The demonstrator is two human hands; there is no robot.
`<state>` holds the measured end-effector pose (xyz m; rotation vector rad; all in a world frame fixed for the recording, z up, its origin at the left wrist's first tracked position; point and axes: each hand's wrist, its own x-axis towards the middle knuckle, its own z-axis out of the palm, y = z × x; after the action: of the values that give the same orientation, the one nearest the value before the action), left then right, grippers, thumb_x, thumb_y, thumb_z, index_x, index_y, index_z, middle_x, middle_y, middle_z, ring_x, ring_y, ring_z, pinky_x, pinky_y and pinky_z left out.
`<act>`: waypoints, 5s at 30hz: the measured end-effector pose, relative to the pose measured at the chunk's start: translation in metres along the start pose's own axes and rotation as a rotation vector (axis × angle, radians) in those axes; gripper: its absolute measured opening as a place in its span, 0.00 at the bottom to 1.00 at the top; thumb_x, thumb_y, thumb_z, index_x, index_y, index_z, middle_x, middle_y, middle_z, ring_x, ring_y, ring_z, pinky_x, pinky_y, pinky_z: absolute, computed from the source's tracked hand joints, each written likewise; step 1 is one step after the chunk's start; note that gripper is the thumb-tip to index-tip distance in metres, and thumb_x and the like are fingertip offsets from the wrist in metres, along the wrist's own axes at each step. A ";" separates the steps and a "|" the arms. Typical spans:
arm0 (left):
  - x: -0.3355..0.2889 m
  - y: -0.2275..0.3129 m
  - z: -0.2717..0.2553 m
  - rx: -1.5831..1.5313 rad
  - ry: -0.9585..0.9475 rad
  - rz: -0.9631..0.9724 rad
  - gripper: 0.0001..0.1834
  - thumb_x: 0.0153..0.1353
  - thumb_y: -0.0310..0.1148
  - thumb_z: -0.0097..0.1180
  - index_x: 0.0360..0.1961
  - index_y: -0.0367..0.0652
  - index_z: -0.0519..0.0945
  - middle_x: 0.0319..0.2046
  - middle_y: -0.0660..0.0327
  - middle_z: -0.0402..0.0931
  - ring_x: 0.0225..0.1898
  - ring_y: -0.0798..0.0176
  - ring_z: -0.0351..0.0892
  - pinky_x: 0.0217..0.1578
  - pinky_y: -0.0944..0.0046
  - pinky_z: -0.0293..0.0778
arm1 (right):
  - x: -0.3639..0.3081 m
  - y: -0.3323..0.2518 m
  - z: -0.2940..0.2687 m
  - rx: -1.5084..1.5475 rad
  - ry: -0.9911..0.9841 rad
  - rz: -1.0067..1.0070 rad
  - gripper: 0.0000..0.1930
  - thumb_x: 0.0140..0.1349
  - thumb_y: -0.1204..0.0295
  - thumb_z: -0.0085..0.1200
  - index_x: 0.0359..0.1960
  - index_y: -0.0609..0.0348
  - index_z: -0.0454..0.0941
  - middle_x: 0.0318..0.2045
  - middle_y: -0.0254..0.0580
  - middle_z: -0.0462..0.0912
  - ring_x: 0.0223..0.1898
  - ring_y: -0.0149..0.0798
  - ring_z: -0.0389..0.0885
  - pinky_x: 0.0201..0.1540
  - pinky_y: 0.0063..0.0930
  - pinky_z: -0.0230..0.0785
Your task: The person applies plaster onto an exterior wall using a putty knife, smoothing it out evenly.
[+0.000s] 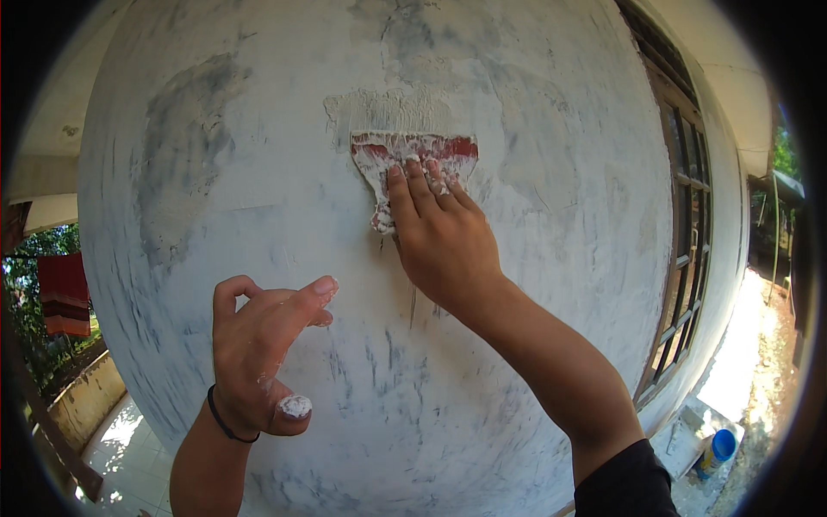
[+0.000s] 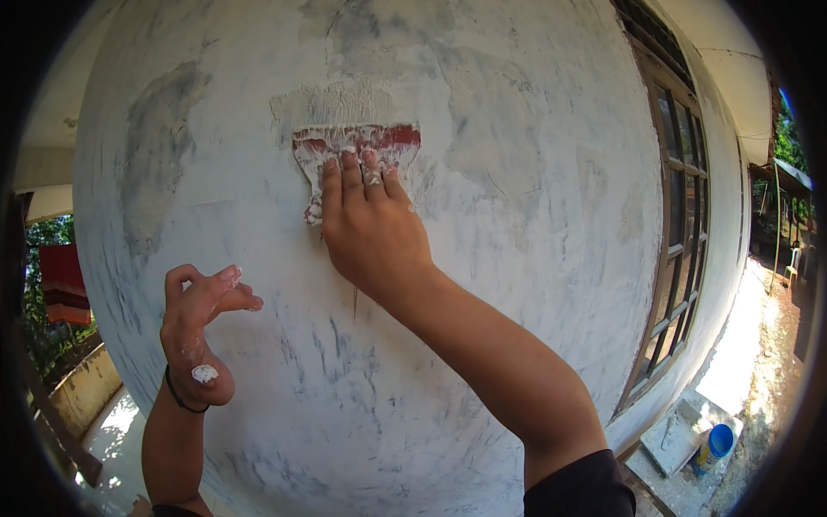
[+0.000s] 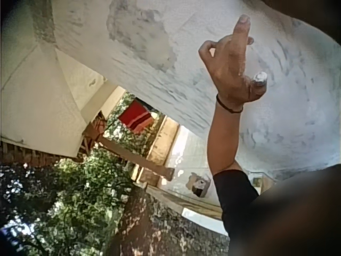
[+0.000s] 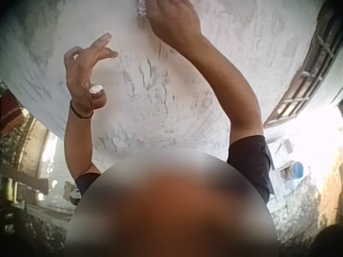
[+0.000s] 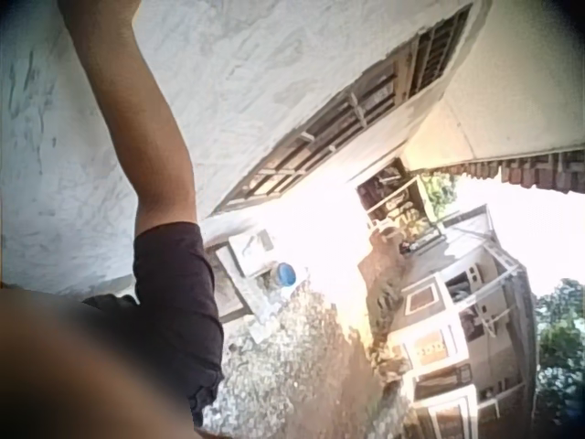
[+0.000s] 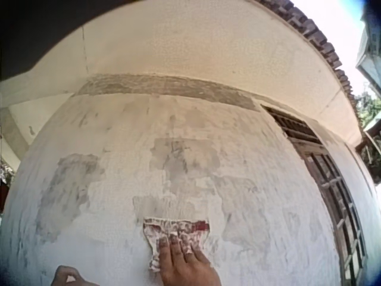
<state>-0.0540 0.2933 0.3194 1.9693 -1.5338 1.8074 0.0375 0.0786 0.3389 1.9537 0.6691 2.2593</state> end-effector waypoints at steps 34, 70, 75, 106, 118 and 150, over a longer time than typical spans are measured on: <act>0.055 -0.033 -0.021 0.210 0.130 0.089 0.28 0.66 0.46 0.31 0.51 0.36 0.74 0.47 0.56 0.79 0.33 0.66 0.81 0.42 0.64 0.60 | -0.041 -0.058 -0.044 -0.135 -0.178 -0.191 0.22 0.58 0.71 0.46 0.50 0.78 0.72 0.44 0.64 0.80 0.44 0.60 0.82 0.44 0.44 0.77; 0.035 -0.029 -0.038 0.214 0.196 0.054 0.32 0.68 0.51 0.21 0.48 0.37 0.71 0.44 0.54 0.81 0.29 0.64 0.82 0.43 0.60 0.61 | 0.109 0.050 -0.086 -0.050 -0.113 0.459 0.06 0.52 0.74 0.52 0.25 0.60 0.82 0.25 0.50 0.82 0.29 0.49 0.83 0.31 0.40 0.76; 0.030 -0.029 -0.044 0.227 0.201 0.026 0.33 0.68 0.52 0.20 0.49 0.35 0.71 0.44 0.53 0.81 0.29 0.63 0.82 0.44 0.60 0.61 | 0.100 0.008 -0.046 -0.007 -0.224 0.308 0.05 0.50 0.78 0.53 0.27 0.63 0.82 0.25 0.47 0.83 0.28 0.44 0.84 0.27 0.33 0.77; 0.019 -0.026 -0.011 0.135 0.202 0.081 0.30 0.67 0.53 0.25 0.48 0.38 0.71 0.44 0.54 0.80 0.28 0.63 0.82 0.41 0.56 0.60 | 0.037 0.021 0.008 0.000 0.036 -0.003 0.29 0.55 0.64 0.61 0.58 0.60 0.69 0.55 0.55 0.74 0.56 0.54 0.74 0.57 0.41 0.68; 0.019 -0.026 0.010 0.042 0.205 0.093 0.32 0.67 0.53 0.26 0.49 0.37 0.71 0.43 0.53 0.80 0.28 0.62 0.82 0.42 0.56 0.60 | -0.068 -0.045 -0.037 0.039 -0.145 -0.116 0.22 0.58 0.71 0.45 0.53 0.72 0.73 0.48 0.64 0.78 0.51 0.62 0.77 0.52 0.51 0.70; 0.016 -0.019 -0.018 0.092 0.192 0.046 0.32 0.68 0.54 0.20 0.49 0.40 0.71 0.42 0.54 0.81 0.27 0.64 0.82 0.42 0.57 0.61 | 0.074 0.127 -0.082 0.489 -0.176 0.732 0.20 0.59 0.59 0.55 0.31 0.70 0.79 0.21 0.53 0.81 0.21 0.45 0.80 0.28 0.37 0.72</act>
<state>-0.0575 0.3047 0.3478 1.7483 -1.4738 2.0526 -0.0268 -0.0333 0.4468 3.0007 0.5887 2.3745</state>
